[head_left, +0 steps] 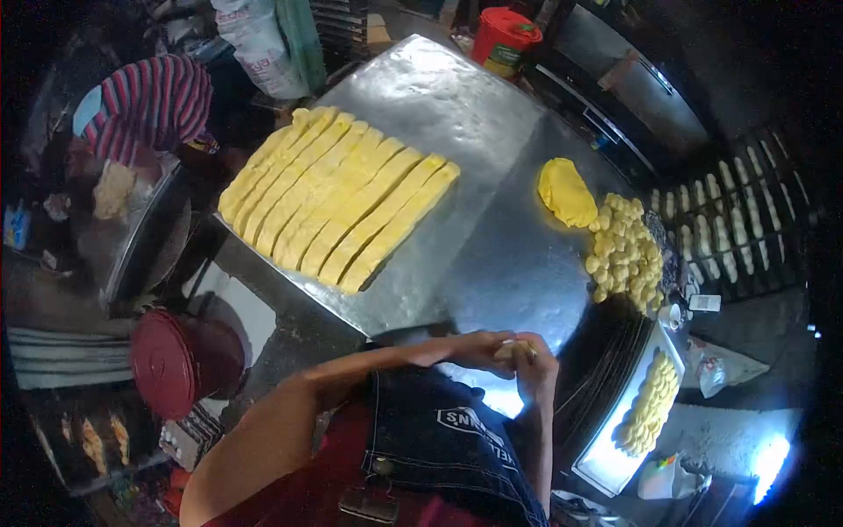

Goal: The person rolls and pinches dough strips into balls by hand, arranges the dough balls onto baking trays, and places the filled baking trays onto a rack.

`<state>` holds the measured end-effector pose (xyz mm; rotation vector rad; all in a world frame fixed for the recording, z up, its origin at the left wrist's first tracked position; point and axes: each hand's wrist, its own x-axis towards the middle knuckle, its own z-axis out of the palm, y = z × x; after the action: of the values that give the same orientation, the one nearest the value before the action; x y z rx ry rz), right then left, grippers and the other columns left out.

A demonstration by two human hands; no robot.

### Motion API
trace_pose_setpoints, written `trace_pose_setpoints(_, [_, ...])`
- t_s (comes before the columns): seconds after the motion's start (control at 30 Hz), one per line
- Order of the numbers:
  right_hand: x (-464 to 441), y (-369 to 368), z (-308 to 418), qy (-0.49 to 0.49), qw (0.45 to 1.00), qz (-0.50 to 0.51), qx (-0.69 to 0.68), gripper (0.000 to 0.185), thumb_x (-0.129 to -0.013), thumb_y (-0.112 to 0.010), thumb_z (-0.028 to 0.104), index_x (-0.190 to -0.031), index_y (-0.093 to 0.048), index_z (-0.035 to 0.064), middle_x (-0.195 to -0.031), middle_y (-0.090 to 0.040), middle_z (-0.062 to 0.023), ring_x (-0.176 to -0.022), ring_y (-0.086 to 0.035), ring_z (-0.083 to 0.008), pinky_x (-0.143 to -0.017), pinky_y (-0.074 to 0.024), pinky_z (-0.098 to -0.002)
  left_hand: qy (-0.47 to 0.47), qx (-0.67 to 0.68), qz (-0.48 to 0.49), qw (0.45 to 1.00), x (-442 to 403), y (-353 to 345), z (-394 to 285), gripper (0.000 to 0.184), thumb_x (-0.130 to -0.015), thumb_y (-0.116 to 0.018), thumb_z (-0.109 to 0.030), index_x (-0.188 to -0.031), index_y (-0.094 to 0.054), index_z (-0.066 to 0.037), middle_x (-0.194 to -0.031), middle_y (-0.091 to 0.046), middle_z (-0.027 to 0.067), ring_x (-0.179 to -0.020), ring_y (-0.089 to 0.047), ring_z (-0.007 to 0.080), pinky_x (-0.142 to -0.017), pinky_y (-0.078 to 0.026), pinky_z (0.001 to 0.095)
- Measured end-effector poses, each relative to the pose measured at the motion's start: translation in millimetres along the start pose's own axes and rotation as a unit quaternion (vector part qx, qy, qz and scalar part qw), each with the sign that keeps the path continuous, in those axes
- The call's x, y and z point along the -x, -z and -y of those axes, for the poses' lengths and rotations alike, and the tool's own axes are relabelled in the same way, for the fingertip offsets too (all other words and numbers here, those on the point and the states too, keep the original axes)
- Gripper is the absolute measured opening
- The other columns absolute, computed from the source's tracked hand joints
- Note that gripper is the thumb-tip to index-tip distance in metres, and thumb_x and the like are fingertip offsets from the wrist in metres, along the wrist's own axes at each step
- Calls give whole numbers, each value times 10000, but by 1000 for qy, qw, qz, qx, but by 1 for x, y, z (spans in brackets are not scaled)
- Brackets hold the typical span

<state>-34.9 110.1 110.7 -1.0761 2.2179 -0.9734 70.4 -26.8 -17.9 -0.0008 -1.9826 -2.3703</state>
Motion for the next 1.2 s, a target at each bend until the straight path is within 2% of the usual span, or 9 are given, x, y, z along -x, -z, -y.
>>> trace_pose_setpoints(0.17, [-4, -10, 7, 98, 984, -80, 123, 230, -972, -651, 137, -1164, -716, 29, -1048, -727, -216, -934, -736, -377, -823, -585, -416, 137, -30, -27, 990, -3, -1, -24, 255, -949, -748, -282, -1002, -697, -37, -899, -741, 132, -890, -715, 238, -779, -565, 424])
trace_pose_setpoints(0.23, [-1, -18, 14, 98, 988, -80, 92, 303, -962, -689, 256, -1180, -719, 47, -1069, -733, -203, -940, -735, -394, -836, -581, -436, -76, -317, -55, 944, -18, -5, 31, 173, -943, -731, -201, -987, -707, -35, -904, -757, 148, -885, -738, 253, -779, -570, 404])
trace_pose_setpoints(0.3, [-2, -24, -1, -47, 991, -68, 104, 398, -914, -743, 348, -1189, -723, 61, -1085, -733, -191, -959, -721, -413, -830, -572, -447, -213, -171, -115, 955, -11, -7, 9, 146, -929, -717, -157, -995, -716, -26, -902, -755, 185, -863, -737, 331, -769, -563, 437])
trace_pose_setpoints(0.4, [-14, -26, -29, -139, 989, -59, -9, 385, -870, -767, 358, -1082, -717, 41, -995, -729, -211, -932, -704, -437, -799, -562, -484, 18, 2, -150, 989, -12, -20, 37, 267, -856, -771, -233, -983, -728, -2, -942, -731, 250, -904, -708, 426, -767, -550, 492])
trace_pose_setpoints(0.6, [-10, -29, -48, -117, 978, -157, 66, 293, -906, -706, 326, -1007, -704, 51, -916, -721, -257, -890, -686, -481, -798, -547, -533, 136, -370, -45, 918, -34, -20, 9, 450, -881, -707, -469, -978, -722, -30, -927, -718, 256, -960, -691, 456, -752, -533, 543])
trace_pose_setpoints(0.87, [7, 3, -109, -73, 982, -158, -73, 297, -904, -680, 311, -1008, -673, 33, -1024, -688, -236, -990, -646, -483, -830, -523, -550, -29, -547, -61, 834, -66, -32, 37, 399, -902, -734, -429, -988, -678, -43, -929, -730, 201, -936, -719, 400, -797, -555, 512])
trace_pose_setpoints(0.97, [19, 44, -112, 26, 987, -145, -67, 328, -938, -661, 340, -1060, -669, 36, -1063, -677, -205, -1025, -634, -459, -853, -520, -536, 26, -71, -102, 992, -98, -62, 1, 268, -891, -730, -276, -1040, -690, -57, -894, -724, 122, -867, -724, 271, -746, -563, 429])
trace_pose_setpoints(1.1, [28, 99, -114, 135, 974, -164, -81, 485, -927, -687, 504, -1090, -665, 47, -1073, -672, -190, -1042, -637, -428, -841, -526, -503, 34, -335, 71, 939, -120, -62, 15, 156, -892, -623, -162, -961, -710, -52, -880, -694, 58, -766, -670, 172, -740, -568, 349])
trace_pose_setpoints(1.2, [39, 129, -123, 14, 978, -208, 19, 567, -867, -715, 590, -1065, -676, 60, -1024, -675, -194, -973, -662, -435, -796, -532, -493, 114, 28, -82, 990, -146, -106, 2, 212, -956, -520, -110, -988, -701, -4, -959, -691, 84, -858, -672, 181, -786, -572, 353])
